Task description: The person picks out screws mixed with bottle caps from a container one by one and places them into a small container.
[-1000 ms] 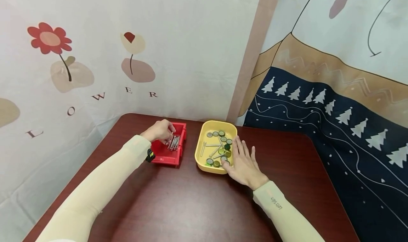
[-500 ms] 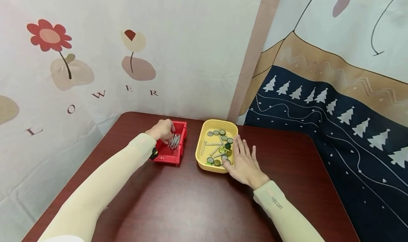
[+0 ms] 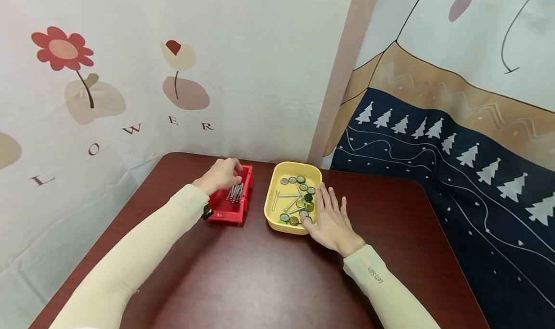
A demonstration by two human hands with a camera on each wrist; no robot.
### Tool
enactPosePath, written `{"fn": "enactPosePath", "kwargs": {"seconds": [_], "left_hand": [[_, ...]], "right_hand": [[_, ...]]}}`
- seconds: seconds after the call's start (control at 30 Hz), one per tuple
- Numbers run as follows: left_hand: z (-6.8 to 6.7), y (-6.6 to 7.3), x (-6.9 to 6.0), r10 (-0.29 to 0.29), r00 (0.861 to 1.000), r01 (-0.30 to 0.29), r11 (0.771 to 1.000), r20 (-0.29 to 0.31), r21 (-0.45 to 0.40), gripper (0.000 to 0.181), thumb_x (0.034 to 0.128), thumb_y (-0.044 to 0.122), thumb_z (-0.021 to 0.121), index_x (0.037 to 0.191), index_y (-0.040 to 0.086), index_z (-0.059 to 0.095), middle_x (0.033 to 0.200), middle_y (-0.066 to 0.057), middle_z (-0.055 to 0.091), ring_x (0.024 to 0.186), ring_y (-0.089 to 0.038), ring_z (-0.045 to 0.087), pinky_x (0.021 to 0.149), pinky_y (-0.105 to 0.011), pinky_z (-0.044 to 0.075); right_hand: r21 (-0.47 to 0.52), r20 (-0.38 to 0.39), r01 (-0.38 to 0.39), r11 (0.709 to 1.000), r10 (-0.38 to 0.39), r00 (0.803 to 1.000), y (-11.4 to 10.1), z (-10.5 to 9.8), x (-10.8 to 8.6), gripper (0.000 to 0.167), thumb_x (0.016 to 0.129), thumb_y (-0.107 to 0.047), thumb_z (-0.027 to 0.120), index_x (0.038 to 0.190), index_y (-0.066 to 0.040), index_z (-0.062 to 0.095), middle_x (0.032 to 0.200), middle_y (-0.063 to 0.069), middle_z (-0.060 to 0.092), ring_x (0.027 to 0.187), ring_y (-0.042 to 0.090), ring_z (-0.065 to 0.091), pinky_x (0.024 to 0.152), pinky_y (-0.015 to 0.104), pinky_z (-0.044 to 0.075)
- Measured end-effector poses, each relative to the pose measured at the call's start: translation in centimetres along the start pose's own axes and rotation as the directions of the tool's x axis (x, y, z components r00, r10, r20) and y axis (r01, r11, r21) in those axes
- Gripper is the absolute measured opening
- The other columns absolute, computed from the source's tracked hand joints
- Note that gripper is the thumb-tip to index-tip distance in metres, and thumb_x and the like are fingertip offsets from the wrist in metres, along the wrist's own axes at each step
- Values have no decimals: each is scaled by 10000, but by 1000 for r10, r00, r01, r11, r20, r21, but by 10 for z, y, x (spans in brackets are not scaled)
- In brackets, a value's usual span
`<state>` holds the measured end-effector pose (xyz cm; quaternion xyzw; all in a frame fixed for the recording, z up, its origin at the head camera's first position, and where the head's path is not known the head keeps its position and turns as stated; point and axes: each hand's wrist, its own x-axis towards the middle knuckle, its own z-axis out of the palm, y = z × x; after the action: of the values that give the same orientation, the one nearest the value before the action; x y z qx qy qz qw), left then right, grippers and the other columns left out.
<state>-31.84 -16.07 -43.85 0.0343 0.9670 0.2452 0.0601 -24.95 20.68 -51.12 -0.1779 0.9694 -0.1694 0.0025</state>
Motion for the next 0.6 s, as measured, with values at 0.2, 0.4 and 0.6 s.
{"fn": "enactPosePath", "kwargs": {"seconds": [0.2,0.4,0.6], "left_hand": [[1,17,-6,70,995,-67,997,-72,40,383,1114,189,755,1470,60,703,1314,-161,788,1001,-280,720,878,-473,662],[7,38,-12,171,979,-164,984,-113,75,383,1106,201,774,1470,93,723,1367,-156,748,1067,-294,719,861,-462,671],[15,60,-15,270,958,-258,959,-97,115,398,1090,223,804,1460,92,737,1391,-155,748,1143,-296,720,947,-462,687]], "right_hand": [[-10,-6,21,1000,-21,1000,1,0,2,1011,1161,-614,586,1865,-36,145,1982,169,68,1837,489,58,1421,840,66],[-33,-10,53,998,-53,999,5,1,2,1028,1162,-662,563,1857,-16,167,1975,197,84,1830,503,94,1421,837,99],[-33,-9,78,996,-79,997,9,-1,1,1056,1142,-693,587,1855,-21,193,1974,197,90,1835,487,96,1432,818,88]]}}
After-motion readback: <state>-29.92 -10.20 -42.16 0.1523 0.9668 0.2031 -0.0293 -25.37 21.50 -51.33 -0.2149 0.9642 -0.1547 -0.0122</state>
